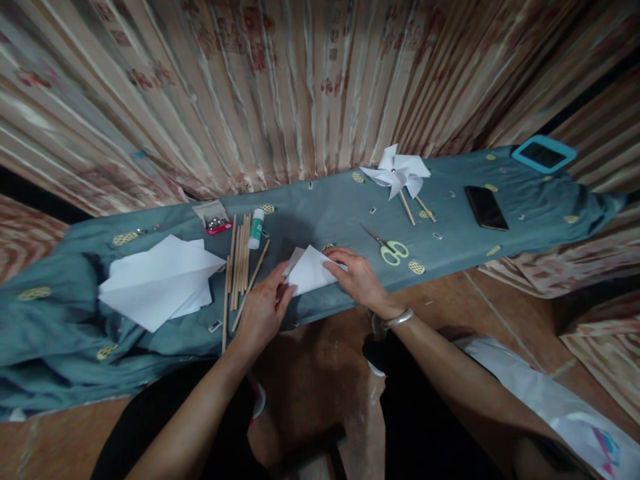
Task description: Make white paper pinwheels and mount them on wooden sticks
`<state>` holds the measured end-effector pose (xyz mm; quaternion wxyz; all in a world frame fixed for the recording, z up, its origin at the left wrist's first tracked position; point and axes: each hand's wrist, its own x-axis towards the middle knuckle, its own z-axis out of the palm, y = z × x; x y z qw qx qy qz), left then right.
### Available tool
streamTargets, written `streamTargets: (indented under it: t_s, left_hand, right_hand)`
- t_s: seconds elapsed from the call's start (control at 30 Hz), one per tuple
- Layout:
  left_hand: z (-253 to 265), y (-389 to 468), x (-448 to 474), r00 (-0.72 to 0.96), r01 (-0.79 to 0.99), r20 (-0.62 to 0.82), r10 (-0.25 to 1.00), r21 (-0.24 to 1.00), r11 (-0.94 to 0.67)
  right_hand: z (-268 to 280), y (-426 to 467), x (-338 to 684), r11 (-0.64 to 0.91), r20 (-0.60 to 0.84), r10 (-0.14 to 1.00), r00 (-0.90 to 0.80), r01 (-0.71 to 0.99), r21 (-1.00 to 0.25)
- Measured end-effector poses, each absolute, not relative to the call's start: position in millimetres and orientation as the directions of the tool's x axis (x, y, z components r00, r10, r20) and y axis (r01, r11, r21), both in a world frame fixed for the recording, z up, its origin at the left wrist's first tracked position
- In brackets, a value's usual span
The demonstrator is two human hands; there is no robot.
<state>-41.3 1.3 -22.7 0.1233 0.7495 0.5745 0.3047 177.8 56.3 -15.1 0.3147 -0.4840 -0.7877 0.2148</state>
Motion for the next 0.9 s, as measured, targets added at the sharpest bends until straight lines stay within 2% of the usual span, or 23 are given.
streamTargets:
  t_s: [0.07, 0.17, 0.23, 0.33, 0.57, 0.9]
  left_hand:
    - [-18, 0, -40, 0.177, 0.801, 0.366, 0.913, 0.485, -0.350]
    - [-10, -4, -35, 0.303, 0.838, 0.436, 0.847, 0.302, -0.455]
    - [-9, -9, -29, 0.439, 0.813, 0.425, 0.791, 0.186, -0.552]
    - [-13, -17, -18, 0.551, 0.773, 0.378, 0.744, 0.104, -0.626]
    - [-23, -22, -13, 0.514, 0.830, 0.243, 0.823, 0.103, -0.548]
    - [-26, -22, -17, 0.513, 0.831, 0.204, 0.834, 0.126, -0.542]
  right_hand:
    - [-17, 60, 175, 0.464, 0.288, 0.886, -0.365, 0.670, -0.579]
    - [-21, 65, 170, 0.462, 0.279, 0.887, -0.369, 0.716, -0.523]
    - [-23, 67, 167, 0.455, 0.278, 0.890, -0.361, 0.729, -0.511]
    - [-25, 70, 162, 0.431, 0.280, 0.902, -0.330, 0.749, -0.503]
    - [-25, 72, 154, 0.394, 0.253, 0.918, -0.306, 0.778, -0.489]
    - [-35, 76, 153, 0.423, 0.337, 0.900, -0.275, 0.737, -0.527]
